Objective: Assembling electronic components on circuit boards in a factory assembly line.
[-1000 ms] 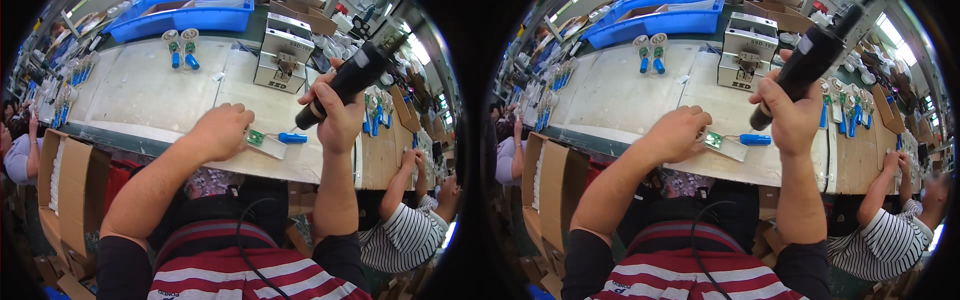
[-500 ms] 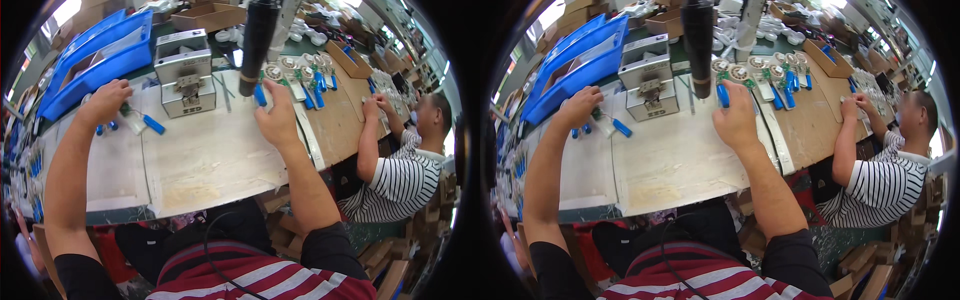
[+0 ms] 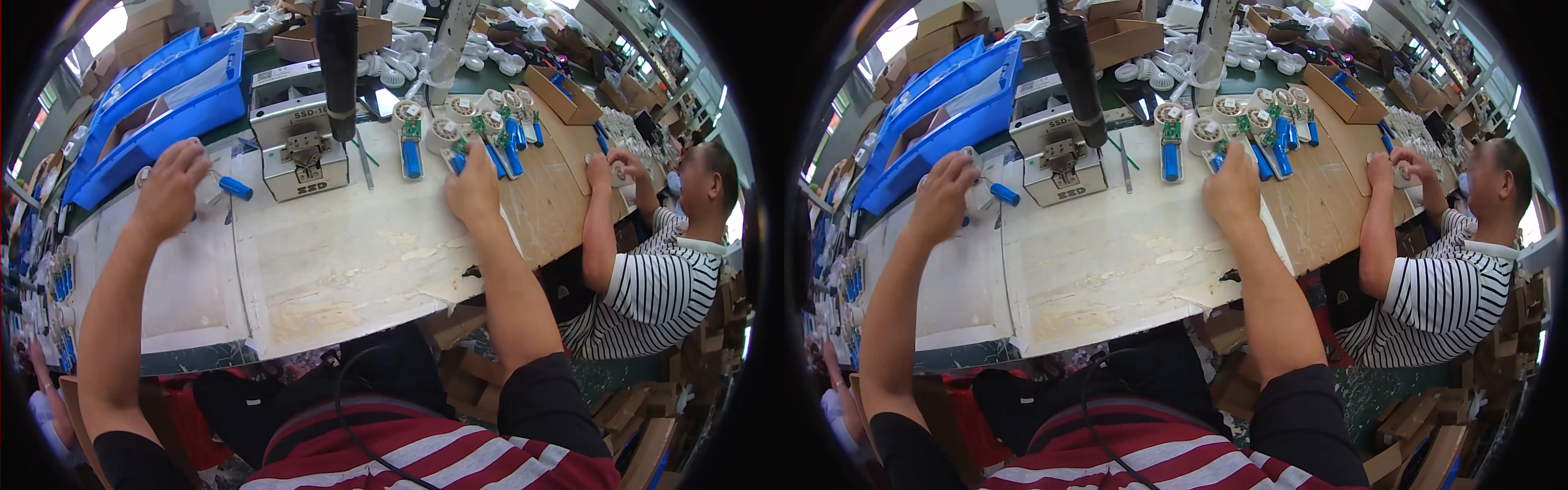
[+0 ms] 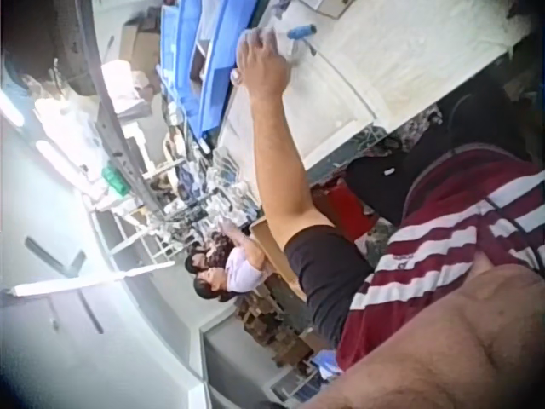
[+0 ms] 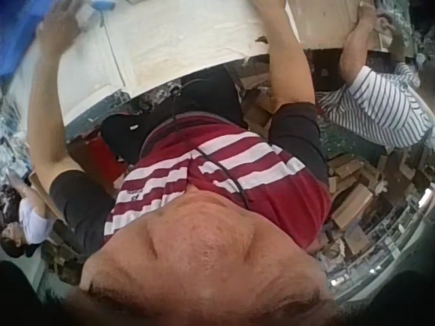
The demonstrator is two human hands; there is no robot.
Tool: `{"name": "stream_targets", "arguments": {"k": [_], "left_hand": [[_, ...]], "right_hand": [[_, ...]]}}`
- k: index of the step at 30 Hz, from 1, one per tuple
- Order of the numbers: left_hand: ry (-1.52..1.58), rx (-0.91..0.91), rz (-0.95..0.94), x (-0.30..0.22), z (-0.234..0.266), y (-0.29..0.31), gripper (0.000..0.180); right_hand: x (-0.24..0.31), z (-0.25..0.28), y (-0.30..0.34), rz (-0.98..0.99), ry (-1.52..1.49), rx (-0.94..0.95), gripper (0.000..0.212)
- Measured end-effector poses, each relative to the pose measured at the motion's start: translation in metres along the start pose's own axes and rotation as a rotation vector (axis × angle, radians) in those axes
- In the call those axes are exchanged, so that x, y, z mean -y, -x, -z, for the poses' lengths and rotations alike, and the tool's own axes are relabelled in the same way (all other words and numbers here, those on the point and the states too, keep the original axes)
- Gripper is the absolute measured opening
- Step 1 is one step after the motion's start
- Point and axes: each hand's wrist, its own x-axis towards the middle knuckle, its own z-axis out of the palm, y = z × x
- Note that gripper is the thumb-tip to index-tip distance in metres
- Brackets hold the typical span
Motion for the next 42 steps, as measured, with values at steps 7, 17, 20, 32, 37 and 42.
{"name": "stream_targets", "arguments": {"k": [7, 17, 20, 32, 37, 42], "left_hand": [[0.49, -0.083, -0.102, -0.123, 0.051, 0.049, 0.048], [1.0, -0.005, 0.175, -0.215, 0.009, 0.032, 0.068], [0.936, 0.02, 0.208, -0.208, 0.01, 0.043, 0.059], [0.907, 0.068, 0.211, -0.197, 0.021, 0.049, 0.045], [0.9, 0.091, 0.2, -0.197, 0.025, 0.047, 0.045], [0.888, 0.09, 0.183, -0.196, 0.024, 0.048, 0.042]], "right_hand": [[-0.011, 0.055, 0.111, 0.123, -0.372, 0.19, 0.055], [0.083, 0.03, 0.144, 0.476, -0.659, 0.538, 0.062], [0.091, 0.029, 0.14, 0.557, -0.614, 0.492, 0.055], [0.101, 0.044, 0.133, 0.574, -0.611, 0.478, 0.039], [0.084, 0.049, 0.111, 0.578, -0.306, 0.487, 0.041], [0.11, 0.034, 0.121, 0.753, -0.492, 0.375, 0.039]]}}
